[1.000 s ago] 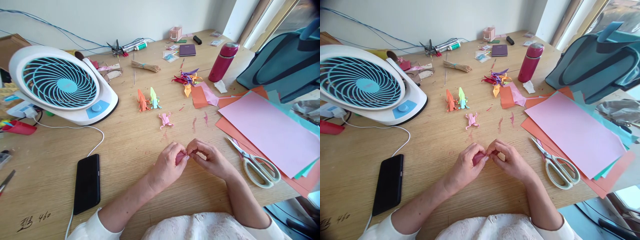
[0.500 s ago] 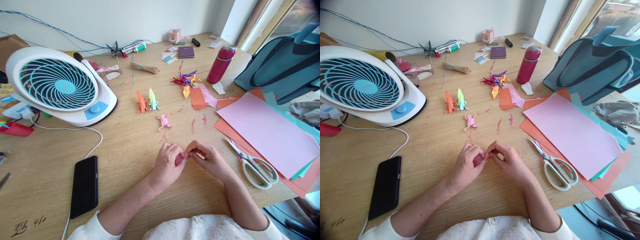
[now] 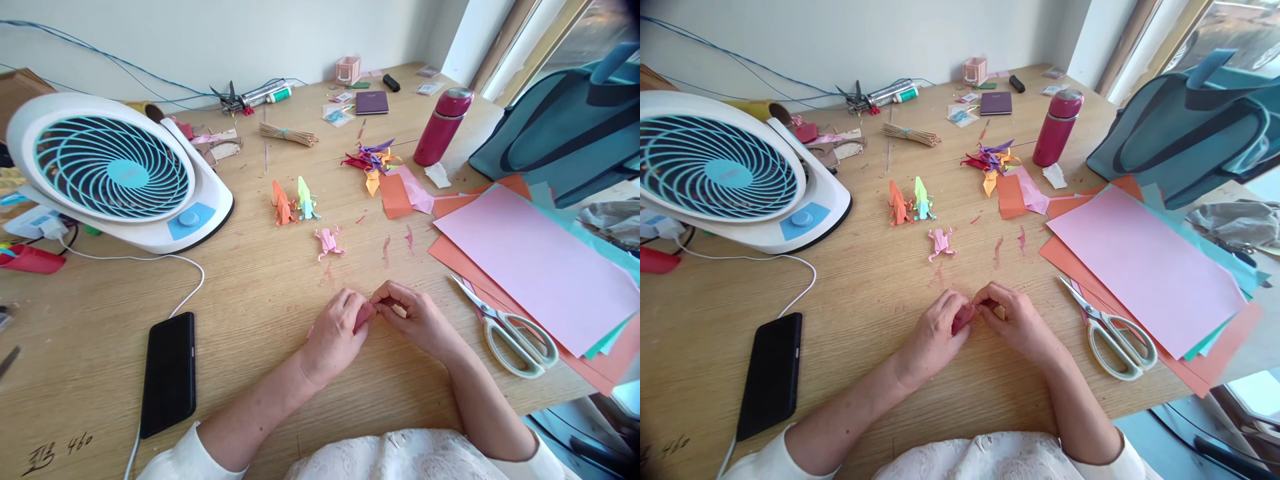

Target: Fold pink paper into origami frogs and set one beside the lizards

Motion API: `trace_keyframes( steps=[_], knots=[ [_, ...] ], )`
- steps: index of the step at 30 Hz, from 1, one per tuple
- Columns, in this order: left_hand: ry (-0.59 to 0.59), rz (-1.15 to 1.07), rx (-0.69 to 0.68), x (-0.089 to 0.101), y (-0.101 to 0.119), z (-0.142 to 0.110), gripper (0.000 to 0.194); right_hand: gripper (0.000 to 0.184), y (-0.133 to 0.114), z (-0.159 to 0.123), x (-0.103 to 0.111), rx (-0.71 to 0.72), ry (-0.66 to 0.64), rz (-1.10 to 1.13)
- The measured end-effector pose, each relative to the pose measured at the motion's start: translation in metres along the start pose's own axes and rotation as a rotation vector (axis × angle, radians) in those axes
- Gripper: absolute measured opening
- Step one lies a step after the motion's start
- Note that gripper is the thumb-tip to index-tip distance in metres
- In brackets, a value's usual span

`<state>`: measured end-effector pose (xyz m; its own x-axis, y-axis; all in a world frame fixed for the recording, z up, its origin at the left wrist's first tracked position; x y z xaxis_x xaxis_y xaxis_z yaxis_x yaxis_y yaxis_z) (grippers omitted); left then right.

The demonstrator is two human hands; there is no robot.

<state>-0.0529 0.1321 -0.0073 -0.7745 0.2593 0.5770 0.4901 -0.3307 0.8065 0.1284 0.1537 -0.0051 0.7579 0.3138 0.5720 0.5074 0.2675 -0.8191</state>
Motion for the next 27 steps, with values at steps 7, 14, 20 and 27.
trace_keyframes(
  steps=[7, 14, 20, 27],
  knots=[
    [-0.031, 0.13, 0.038, -0.0008, 0.0016, -0.0009, 0.012, 0.011, -0.0013, 0.0006, 0.0001, -0.01, -0.007, -0.063],
    [-0.04, 0.193, 0.043, -0.0005, 0.0023, -0.0014, 0.014, 0.013, 0.0002, -0.0001, -0.0004, -0.029, -0.025, -0.067],
    [-0.05, 0.121, 0.057, 0.0021, -0.0019, 0.0012, 0.014, 0.014, -0.0016, -0.0003, 0.0013, -0.033, -0.036, -0.103],
    [-0.014, 0.121, -0.059, 0.0052, -0.0031, 0.0073, 0.017, 0.015, -0.0025, -0.001, 0.0018, -0.023, -0.049, -0.055]
  ],
)
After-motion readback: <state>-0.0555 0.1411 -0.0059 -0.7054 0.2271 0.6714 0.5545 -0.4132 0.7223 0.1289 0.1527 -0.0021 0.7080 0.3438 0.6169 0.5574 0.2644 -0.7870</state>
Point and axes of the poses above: each hand's wrist, its own z-axis towards the middle knuckle, its own x-axis out of the back of the hand, y = z × x, the point moved 1 cm from there along z, towards the middle knuckle, and after that the axes turned 10 degrees about -z, right-handed, at the moved point
